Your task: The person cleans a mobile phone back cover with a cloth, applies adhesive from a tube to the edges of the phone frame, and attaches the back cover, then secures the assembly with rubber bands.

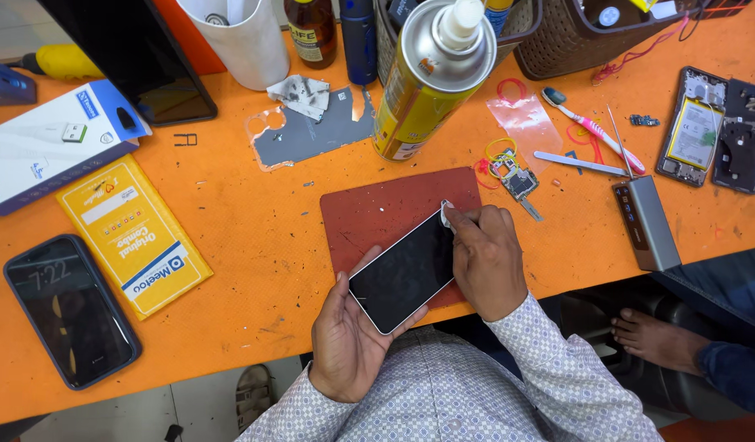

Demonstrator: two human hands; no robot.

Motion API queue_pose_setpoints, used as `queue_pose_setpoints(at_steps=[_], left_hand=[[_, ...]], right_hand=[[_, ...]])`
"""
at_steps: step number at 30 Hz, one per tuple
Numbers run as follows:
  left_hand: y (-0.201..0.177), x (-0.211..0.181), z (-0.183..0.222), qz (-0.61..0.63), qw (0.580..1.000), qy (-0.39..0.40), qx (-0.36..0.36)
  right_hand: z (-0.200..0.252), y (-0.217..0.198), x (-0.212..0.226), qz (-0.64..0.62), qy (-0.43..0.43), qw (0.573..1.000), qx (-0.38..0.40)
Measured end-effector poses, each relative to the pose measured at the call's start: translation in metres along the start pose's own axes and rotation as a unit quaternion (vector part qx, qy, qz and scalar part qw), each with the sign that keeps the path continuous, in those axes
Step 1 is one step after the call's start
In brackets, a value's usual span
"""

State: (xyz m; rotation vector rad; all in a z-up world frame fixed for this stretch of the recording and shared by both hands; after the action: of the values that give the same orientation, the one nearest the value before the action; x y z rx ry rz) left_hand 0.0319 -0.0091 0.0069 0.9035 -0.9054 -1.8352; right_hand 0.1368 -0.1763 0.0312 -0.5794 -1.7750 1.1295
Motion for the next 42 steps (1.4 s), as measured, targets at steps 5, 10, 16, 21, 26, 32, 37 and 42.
queue_pose_setpoints(at_steps=[5, 10, 16, 21, 26, 32, 37, 42], left_hand=[[-0.004, 0.005, 0.0, 0.0, 0.999, 0.025, 0.023], [-0.007, 0.005, 0.003, 0.026, 0.997, 0.04, 0.054], [-0.007, 0.003, 0.006, 0.023, 0.997, 0.041, 0.068], [-0.01, 0.002, 0.009, 0.009, 0.998, 0.025, 0.054], [-0.013, 0.003, 0.009, 0.028, 0.995, 0.045, 0.084], [-0.004, 0.003, 0.006, 0.026, 0.995, 0.056, 0.072], [0.001, 0.001, 0.003, -0.008, 0.999, 0.032, 0.041], [0.003, 0.001, 0.004, 0.003, 0.999, 0.031, 0.023]], right_hand=[[0.006, 0.005, 0.015, -0.024, -0.036, 0.999, 0.016], [0.013, 0.011, 0.041, -0.061, -0.047, 0.996, 0.051], [0.02, 0.019, 0.07, -0.089, -0.088, 0.989, 0.083], [0.027, 0.021, 0.087, -0.098, -0.134, 0.98, 0.109], [0.037, 0.018, 0.088, -0.111, -0.17, 0.972, 0.115], [0.03, 0.01, 0.042, -0.069, -0.114, 0.988, 0.078], [0.02, -0.002, 0.003, -0.009, -0.043, 0.998, 0.039], [0.032, -0.006, -0.002, 0.007, -0.011, 1.0, 0.018]])
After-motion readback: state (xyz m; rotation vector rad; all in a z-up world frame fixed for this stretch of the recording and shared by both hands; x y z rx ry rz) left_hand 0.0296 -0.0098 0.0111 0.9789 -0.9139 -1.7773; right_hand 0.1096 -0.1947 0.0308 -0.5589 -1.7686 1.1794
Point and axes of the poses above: each hand's wrist, its own z-axis away from the middle knuckle, its own y-axis out of the palm, x = y × z, the point moved 2 cm from there along -z, towards the middle knuckle, and after that the axes turned 8 degrees about x, right-handed, at the moved point
